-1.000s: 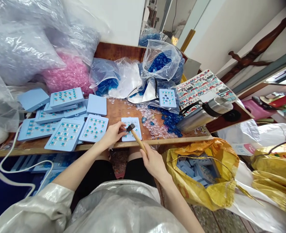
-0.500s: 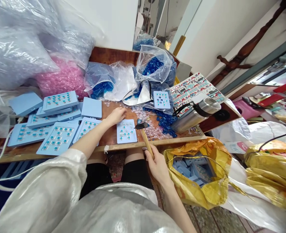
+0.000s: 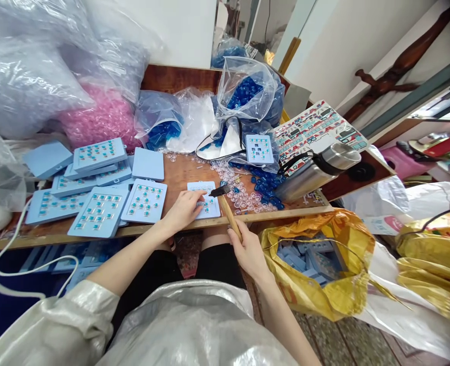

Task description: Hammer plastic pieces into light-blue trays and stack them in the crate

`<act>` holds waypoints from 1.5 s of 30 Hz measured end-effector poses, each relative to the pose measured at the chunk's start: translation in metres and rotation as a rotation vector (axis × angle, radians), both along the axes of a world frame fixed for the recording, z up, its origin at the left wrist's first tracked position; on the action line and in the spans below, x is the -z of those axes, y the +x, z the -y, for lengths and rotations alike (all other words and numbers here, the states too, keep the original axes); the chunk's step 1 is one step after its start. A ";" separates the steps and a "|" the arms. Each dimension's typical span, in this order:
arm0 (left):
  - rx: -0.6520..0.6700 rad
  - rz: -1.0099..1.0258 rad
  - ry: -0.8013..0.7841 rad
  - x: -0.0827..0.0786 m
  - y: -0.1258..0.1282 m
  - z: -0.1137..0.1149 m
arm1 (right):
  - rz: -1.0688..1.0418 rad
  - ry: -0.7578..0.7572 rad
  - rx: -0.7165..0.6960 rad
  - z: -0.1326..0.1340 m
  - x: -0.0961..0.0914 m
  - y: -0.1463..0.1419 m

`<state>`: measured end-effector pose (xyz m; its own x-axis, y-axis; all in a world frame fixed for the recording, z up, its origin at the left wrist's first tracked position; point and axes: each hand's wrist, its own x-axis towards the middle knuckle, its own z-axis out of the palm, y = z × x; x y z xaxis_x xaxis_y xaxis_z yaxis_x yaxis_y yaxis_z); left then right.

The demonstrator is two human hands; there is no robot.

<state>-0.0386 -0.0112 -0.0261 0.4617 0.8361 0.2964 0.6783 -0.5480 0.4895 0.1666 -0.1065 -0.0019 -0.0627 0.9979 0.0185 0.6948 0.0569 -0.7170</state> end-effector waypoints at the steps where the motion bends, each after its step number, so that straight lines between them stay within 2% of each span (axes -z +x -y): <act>1: -0.005 -0.006 0.014 0.000 0.000 0.000 | 0.005 0.008 -0.009 0.001 -0.001 0.000; 5: -0.006 -0.014 0.040 -0.001 0.000 0.000 | 0.084 0.030 -0.023 0.003 -0.002 -0.004; 9: -0.029 0.020 0.024 0.002 0.000 -0.003 | 0.271 -0.035 -0.066 0.001 -0.002 -0.010; 14: -0.033 0.072 -0.019 0.004 0.002 0.002 | 0.279 -0.009 -0.040 0.001 -0.003 -0.013; 18: -0.048 0.078 -0.095 -0.003 -0.001 -0.003 | 0.269 -0.052 -0.064 0.001 -0.001 -0.008; 21: -0.084 0.083 -0.020 -0.008 -0.013 -0.037 | 0.142 -0.031 -0.022 0.000 0.001 -0.002; 24: -0.238 -0.056 0.111 -0.008 -0.034 -0.092 | 0.054 -0.021 0.006 -0.001 -0.001 0.003; 27: -0.345 -0.292 0.033 -0.003 -0.050 -0.136 | 0.031 -0.024 0.013 0.002 -0.002 0.007; 29: -0.344 -0.369 -0.003 0.002 -0.053 -0.147 | 0.032 -0.036 0.021 0.004 -0.001 0.009; 32: -0.274 -0.295 0.006 0.010 -0.052 -0.138 | 0.037 -0.060 0.042 0.007 0.003 0.013; 34: -0.213 -0.224 -0.004 0.015 -0.050 -0.123 | 0.039 -0.071 0.051 0.006 0.005 0.014; 37: -0.166 -0.228 0.002 0.017 -0.049 -0.102 | 0.046 -0.077 0.039 0.003 0.006 0.013; 41: -0.186 -0.189 -0.008 0.011 -0.047 -0.086 | 0.055 -0.060 0.025 0.002 0.005 0.010; 45: -0.175 -0.057 -0.142 0.005 -0.048 -0.076 | 0.038 -0.043 0.033 0.006 0.006 0.009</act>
<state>-0.0862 0.0651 -0.0308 0.3188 0.9362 0.1477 0.7855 -0.3482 0.5116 0.1752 -0.1121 -0.0084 -0.0300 0.9992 -0.0262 0.7224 0.0035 -0.6915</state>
